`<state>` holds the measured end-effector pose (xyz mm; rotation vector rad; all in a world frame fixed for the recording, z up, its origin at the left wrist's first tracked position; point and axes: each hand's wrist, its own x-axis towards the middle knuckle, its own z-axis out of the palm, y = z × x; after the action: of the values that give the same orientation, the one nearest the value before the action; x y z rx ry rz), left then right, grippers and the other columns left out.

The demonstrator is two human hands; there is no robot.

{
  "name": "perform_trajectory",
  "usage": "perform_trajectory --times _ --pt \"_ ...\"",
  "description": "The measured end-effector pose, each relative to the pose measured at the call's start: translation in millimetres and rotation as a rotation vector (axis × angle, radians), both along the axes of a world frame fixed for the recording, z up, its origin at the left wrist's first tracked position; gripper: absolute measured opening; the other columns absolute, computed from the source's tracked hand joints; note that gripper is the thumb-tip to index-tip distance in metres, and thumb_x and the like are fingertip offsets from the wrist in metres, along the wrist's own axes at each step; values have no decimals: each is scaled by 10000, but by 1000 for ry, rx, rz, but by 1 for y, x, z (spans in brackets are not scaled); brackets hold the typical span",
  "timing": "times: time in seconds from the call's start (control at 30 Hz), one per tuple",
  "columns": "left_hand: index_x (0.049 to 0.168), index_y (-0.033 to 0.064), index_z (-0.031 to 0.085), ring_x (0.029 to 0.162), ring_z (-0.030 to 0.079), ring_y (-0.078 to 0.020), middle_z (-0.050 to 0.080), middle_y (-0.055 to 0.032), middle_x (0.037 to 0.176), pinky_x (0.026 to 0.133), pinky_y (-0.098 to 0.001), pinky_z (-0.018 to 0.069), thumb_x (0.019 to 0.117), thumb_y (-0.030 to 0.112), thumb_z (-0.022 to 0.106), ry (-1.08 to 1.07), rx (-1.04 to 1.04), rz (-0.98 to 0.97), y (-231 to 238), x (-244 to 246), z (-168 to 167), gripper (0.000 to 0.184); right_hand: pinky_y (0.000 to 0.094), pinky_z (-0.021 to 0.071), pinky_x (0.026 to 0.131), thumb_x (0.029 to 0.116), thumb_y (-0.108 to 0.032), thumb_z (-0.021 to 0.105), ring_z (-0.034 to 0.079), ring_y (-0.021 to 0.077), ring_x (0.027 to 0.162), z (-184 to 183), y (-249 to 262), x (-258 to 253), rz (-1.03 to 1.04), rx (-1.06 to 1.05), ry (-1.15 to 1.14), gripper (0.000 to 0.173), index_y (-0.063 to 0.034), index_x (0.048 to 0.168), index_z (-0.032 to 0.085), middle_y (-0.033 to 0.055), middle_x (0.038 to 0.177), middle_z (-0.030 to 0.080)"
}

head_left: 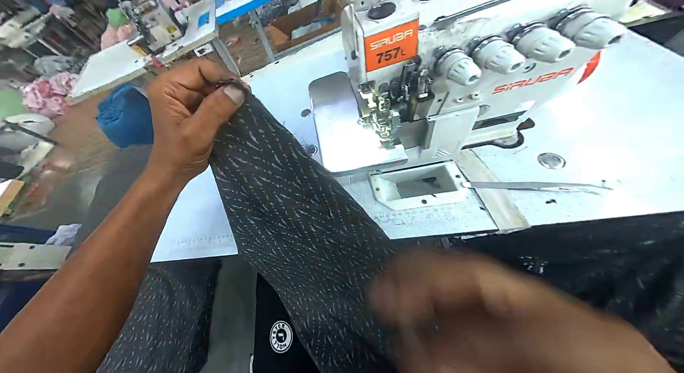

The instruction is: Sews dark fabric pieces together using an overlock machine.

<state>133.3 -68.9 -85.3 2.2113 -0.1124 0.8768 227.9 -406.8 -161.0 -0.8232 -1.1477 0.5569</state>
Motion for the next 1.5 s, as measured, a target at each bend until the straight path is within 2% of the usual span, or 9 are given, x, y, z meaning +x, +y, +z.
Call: perform_trajectory --times 0.07,0.17,0.37,0.83,1.03,1.2,1.27,1.37,1.5 --pt "1042 137 673 792 687 -13 716 110 907 732 -205 592 991 100 562 -15 -10 -8 -5 -3 1 128 298 605 849 959 -381 701 686 77 996 -34 38 36 -391 -286 -353 292 -146 1133 716 -36 1097 715" --pt "1049 137 674 799 691 -18 717 109 913 732 -209 598 990 104 561 -33 -10 -36 -11 -3 4 131 271 603 765 951 -414 673 698 29 848 -59 80 49 -489 -414 -516 321 -144 1108 746 -57 950 741" --pt "1028 160 671 777 681 6 704 147 891 714 -191 590 981 92 561 -45 30 -32 -10 -7 8 138 212 579 580 908 -172 748 671 16 650 -55 89 40 -330 -341 -238 48 -133 899 774 -59 759 729" --pt "942 157 665 692 679 -19 701 108 793 657 -214 598 979 91 563 15 -135 42 11 7 -8 127 226 521 487 894 -144 748 630 68 565 -54 69 40 -209 -406 -49 42 -106 877 757 -11 693 702" --pt "994 10 745 803 687 -61 737 -22 907 765 -277 598 943 125 689 297 40 -22 -17 76 -52 138 240 495 499 878 -162 773 585 91 557 -104 18 16 -124 -503 153 101 -114 867 684 16 675 641" --pt "1106 63 680 605 518 -37 674 -14 946 566 -216 448 871 233 817 363 70 152 -37 96 -86 321 243 520 531 885 -172 756 623 103 590 -130 6 16 -154 -620 287 117 -102 856 667 33 703 665" --pt "1096 73 643 757 557 -78 618 -54 1048 645 -237 469 849 294 836 337 157 238 -40 95 -85 384 243 521 539 888 -173 745 623 106 599 -132 7 19 -140 -624 266 116 -106 863 654 32 714 661" --pt "973 121 743 1057 582 -217 613 -104 1144 889 -375 488 940 315 732 263 366 287 -51 87 -88 197 251 543 580 902 -158 734 640 111 641 -139 7 20 -100 -604 266 116 -85 910 645 34 754 668" --pt "1225 95 723 1085 585 -291 628 -114 1210 896 -480 481 1091 333 448 350 550 382 -106 59 -98 388 272 594 609 925 -124 721 678 111 693 -150 -12 7 -70 -599 231 208 -61 1117 673 11 847 711"
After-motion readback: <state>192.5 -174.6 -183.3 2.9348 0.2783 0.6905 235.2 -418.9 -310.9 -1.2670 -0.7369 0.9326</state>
